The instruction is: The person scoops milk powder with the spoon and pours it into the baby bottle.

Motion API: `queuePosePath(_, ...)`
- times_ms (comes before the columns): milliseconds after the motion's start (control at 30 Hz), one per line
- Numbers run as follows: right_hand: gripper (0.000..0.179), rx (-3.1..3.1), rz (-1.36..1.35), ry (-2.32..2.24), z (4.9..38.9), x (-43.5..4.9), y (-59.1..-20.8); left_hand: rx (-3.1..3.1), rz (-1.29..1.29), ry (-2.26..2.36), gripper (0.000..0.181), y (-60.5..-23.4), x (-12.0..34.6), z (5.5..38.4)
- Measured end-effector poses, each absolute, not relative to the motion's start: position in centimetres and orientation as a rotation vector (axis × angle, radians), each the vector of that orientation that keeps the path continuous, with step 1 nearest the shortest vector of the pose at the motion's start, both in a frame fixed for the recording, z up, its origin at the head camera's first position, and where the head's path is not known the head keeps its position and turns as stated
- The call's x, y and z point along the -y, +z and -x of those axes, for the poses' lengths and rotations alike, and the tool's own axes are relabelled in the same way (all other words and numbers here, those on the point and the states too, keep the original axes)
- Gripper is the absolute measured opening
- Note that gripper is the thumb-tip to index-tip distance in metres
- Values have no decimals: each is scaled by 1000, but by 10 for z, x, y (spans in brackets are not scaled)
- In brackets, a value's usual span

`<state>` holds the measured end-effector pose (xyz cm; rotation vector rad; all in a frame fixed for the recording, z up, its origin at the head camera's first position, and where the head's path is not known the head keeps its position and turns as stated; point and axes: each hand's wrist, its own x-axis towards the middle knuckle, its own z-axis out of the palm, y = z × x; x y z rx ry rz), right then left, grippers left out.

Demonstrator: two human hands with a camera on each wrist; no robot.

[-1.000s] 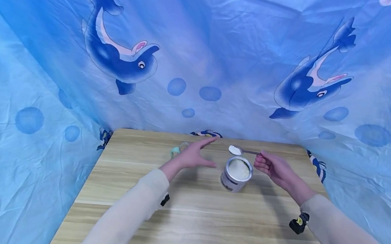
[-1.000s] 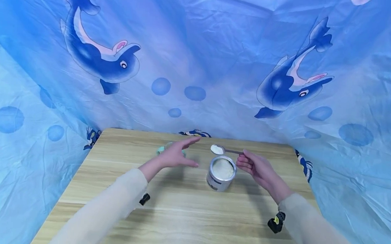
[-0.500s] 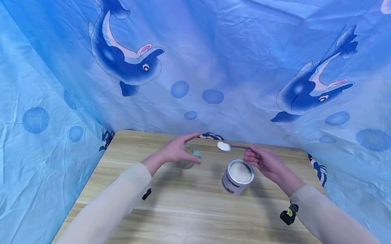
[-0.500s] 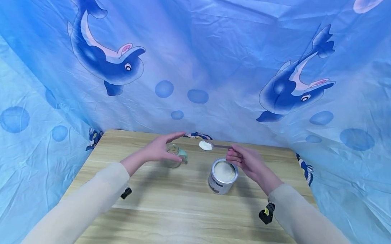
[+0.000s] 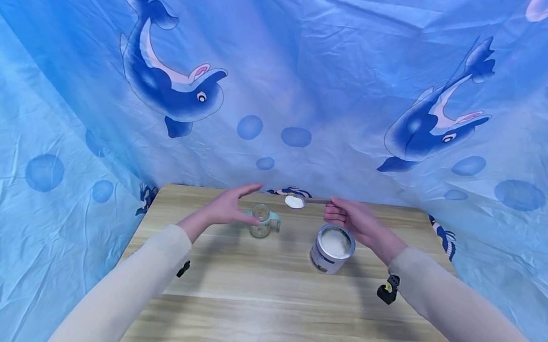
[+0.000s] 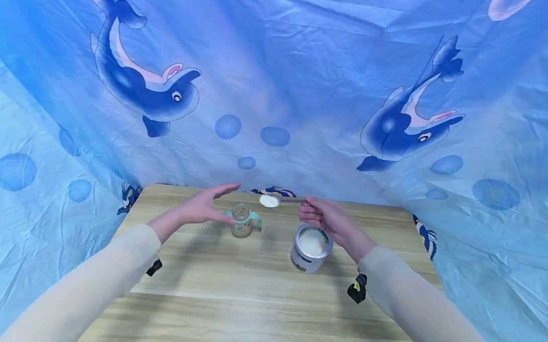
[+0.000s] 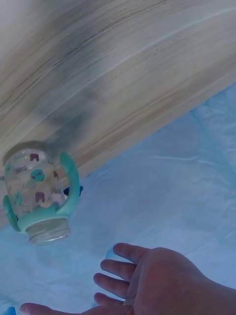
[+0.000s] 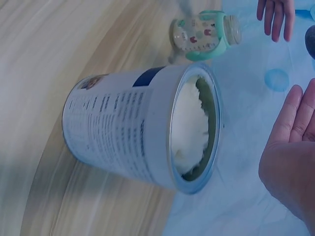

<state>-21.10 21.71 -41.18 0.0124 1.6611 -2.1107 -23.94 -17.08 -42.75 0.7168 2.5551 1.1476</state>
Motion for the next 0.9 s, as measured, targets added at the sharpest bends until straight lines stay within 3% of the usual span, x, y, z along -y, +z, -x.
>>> queuePosePath(900, 24, -1784, 48, -2027, 243, -174, -424, -2518, -742, 1223, 108, -492, 175, 266)
